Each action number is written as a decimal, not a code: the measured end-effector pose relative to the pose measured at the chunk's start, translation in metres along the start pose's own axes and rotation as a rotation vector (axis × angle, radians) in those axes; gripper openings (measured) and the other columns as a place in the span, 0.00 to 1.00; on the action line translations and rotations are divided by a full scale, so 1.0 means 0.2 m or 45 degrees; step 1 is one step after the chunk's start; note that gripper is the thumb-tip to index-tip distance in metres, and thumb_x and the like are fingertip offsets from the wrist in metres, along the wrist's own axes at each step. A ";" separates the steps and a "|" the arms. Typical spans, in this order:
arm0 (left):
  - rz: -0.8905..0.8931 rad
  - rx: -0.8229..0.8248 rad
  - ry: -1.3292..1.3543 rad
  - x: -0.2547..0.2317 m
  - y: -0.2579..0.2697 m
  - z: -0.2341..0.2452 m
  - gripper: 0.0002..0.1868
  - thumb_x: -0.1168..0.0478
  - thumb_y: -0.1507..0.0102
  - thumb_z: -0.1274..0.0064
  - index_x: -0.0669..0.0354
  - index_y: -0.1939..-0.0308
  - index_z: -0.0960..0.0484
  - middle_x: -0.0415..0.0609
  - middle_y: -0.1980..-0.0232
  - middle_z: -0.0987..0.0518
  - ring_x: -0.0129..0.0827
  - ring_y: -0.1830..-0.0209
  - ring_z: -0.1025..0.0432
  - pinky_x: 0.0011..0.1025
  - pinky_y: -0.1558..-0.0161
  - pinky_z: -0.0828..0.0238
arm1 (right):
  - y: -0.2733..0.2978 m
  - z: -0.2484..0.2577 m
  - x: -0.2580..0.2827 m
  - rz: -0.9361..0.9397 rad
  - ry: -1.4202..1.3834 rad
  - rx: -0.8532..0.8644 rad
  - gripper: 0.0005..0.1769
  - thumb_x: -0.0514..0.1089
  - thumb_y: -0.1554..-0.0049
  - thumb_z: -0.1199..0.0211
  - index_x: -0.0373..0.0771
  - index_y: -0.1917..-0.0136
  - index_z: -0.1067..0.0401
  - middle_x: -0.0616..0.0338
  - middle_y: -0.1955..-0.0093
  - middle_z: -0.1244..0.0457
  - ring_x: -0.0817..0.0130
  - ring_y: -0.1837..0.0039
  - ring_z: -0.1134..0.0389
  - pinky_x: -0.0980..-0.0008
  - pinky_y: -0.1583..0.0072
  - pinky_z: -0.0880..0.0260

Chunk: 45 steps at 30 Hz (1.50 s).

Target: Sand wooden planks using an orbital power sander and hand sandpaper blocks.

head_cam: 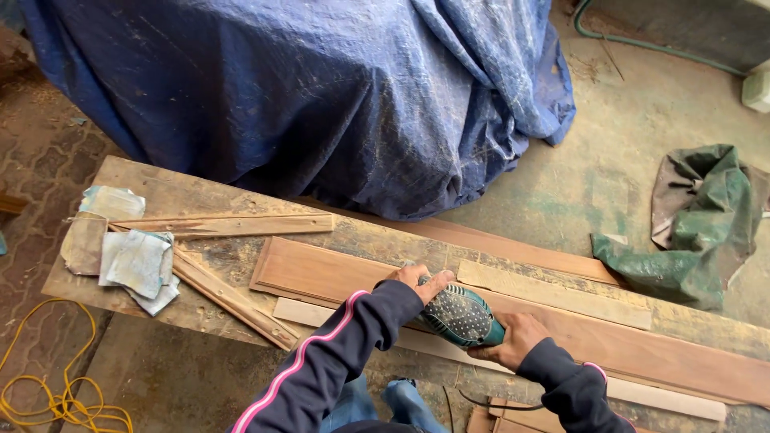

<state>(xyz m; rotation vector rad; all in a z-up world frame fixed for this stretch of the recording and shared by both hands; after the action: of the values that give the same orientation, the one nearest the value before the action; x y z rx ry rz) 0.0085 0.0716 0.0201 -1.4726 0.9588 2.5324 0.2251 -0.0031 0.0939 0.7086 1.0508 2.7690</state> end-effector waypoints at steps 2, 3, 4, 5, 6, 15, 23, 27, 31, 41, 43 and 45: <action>0.027 -0.037 -0.004 0.05 0.00 0.01 0.41 0.23 0.43 0.52 0.63 0.68 0.19 0.62 0.66 0.19 0.50 0.61 0.21 0.43 0.54 0.27 | -0.03 0.00 0.04 0.022 -0.009 0.020 0.38 0.63 0.66 0.20 0.49 0.43 0.20 0.55 0.56 0.25 0.58 0.50 0.23 0.62 0.44 0.26; 0.009 -0.041 0.024 0.06 0.00 0.02 0.40 0.24 0.43 0.52 0.62 0.68 0.19 0.62 0.67 0.19 0.50 0.62 0.21 0.43 0.54 0.27 | -0.04 -0.01 0.04 -0.005 0.047 0.034 0.36 0.65 0.65 0.20 0.48 0.46 0.19 0.55 0.56 0.25 0.58 0.50 0.24 0.62 0.43 0.27; -0.010 -0.054 0.054 0.07 -0.01 0.02 0.39 0.24 0.43 0.52 0.61 0.68 0.19 0.62 0.67 0.19 0.51 0.63 0.22 0.43 0.55 0.28 | -0.06 -0.01 0.04 -0.026 0.108 0.047 0.34 0.66 0.65 0.20 0.47 0.49 0.18 0.55 0.55 0.26 0.58 0.49 0.25 0.61 0.43 0.27; -0.002 -0.066 0.063 0.09 0.00 0.02 0.39 0.24 0.43 0.52 0.61 0.68 0.19 0.62 0.67 0.19 0.51 0.63 0.22 0.43 0.55 0.28 | -0.07 -0.01 0.05 -0.016 0.118 0.055 0.34 0.66 0.65 0.20 0.47 0.49 0.18 0.55 0.55 0.26 0.58 0.49 0.25 0.61 0.43 0.27; -0.041 -0.118 0.070 0.11 0.00 0.03 0.39 0.25 0.42 0.52 0.61 0.68 0.19 0.62 0.66 0.19 0.51 0.62 0.22 0.44 0.55 0.28 | -0.09 -0.02 0.07 -0.002 0.114 0.053 0.34 0.66 0.65 0.21 0.47 0.49 0.18 0.55 0.55 0.26 0.58 0.49 0.24 0.62 0.44 0.27; -0.028 -0.263 0.156 0.21 0.06 0.19 0.35 0.28 0.42 0.49 0.59 0.64 0.16 0.63 0.65 0.19 0.52 0.60 0.22 0.43 0.54 0.27 | -0.21 -0.10 0.20 0.023 0.052 0.135 0.31 0.63 0.63 0.22 0.44 0.50 0.18 0.56 0.59 0.25 0.63 0.55 0.22 0.65 0.47 0.25; -0.026 -0.311 0.148 0.33 0.08 0.40 0.36 0.28 0.40 0.52 0.60 0.65 0.17 0.63 0.66 0.19 0.52 0.62 0.22 0.43 0.55 0.27 | -0.31 -0.17 0.41 0.063 -0.091 0.137 0.29 0.56 0.63 0.19 0.40 0.51 0.18 0.54 0.59 0.24 0.65 0.56 0.23 0.65 0.48 0.24; 0.007 -0.298 0.143 0.36 0.12 0.54 0.37 0.26 0.40 0.55 0.59 0.65 0.17 0.62 0.67 0.19 0.51 0.62 0.22 0.44 0.55 0.27 | -0.33 -0.18 0.59 0.183 -0.114 0.132 0.32 0.55 0.62 0.20 0.43 0.45 0.21 0.56 0.57 0.24 0.66 0.56 0.22 0.66 0.47 0.23; 0.028 -0.350 0.117 0.43 0.15 0.67 0.37 0.26 0.39 0.56 0.58 0.64 0.17 0.60 0.67 0.19 0.50 0.63 0.22 0.44 0.56 0.27 | -0.37 -0.21 0.72 0.218 -0.015 0.139 0.33 0.58 0.62 0.21 0.44 0.45 0.21 0.56 0.56 0.25 0.63 0.55 0.22 0.64 0.46 0.23; 0.090 -0.379 0.130 0.64 0.20 0.93 0.35 0.27 0.39 0.59 0.54 0.60 0.16 0.59 0.71 0.20 0.48 0.67 0.23 0.42 0.57 0.28 | -0.43 -0.26 1.07 0.218 0.106 0.134 0.34 0.62 0.61 0.22 0.46 0.45 0.22 0.53 0.56 0.26 0.58 0.52 0.23 0.61 0.45 0.25; 0.047 -0.427 0.164 0.69 0.20 0.97 0.37 0.27 0.37 0.58 0.59 0.63 0.17 0.57 0.72 0.21 0.44 0.69 0.24 0.40 0.58 0.28 | -0.43 -0.27 1.14 0.218 0.058 0.138 0.33 0.61 0.61 0.22 0.45 0.45 0.22 0.52 0.56 0.26 0.57 0.52 0.24 0.61 0.46 0.25; 0.110 -0.398 0.169 0.70 0.23 1.03 0.36 0.27 0.38 0.59 0.56 0.62 0.16 0.54 0.73 0.21 0.41 0.70 0.24 0.40 0.60 0.27 | -0.43 -0.28 1.20 0.187 0.093 0.165 0.32 0.61 0.60 0.22 0.44 0.46 0.22 0.51 0.57 0.26 0.57 0.53 0.24 0.61 0.46 0.25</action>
<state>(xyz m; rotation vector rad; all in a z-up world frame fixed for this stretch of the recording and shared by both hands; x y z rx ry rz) -0.2412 0.1110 0.0016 -1.7332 0.6756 2.7781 -0.0201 0.0887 0.0946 0.7331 1.2508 2.8913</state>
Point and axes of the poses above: each hand's wrist, its own y-axis away from the middle knuckle, its own z-axis out of the back of the hand, x = y × z, the point moved 4 cm from there along -y, towards the middle knuckle
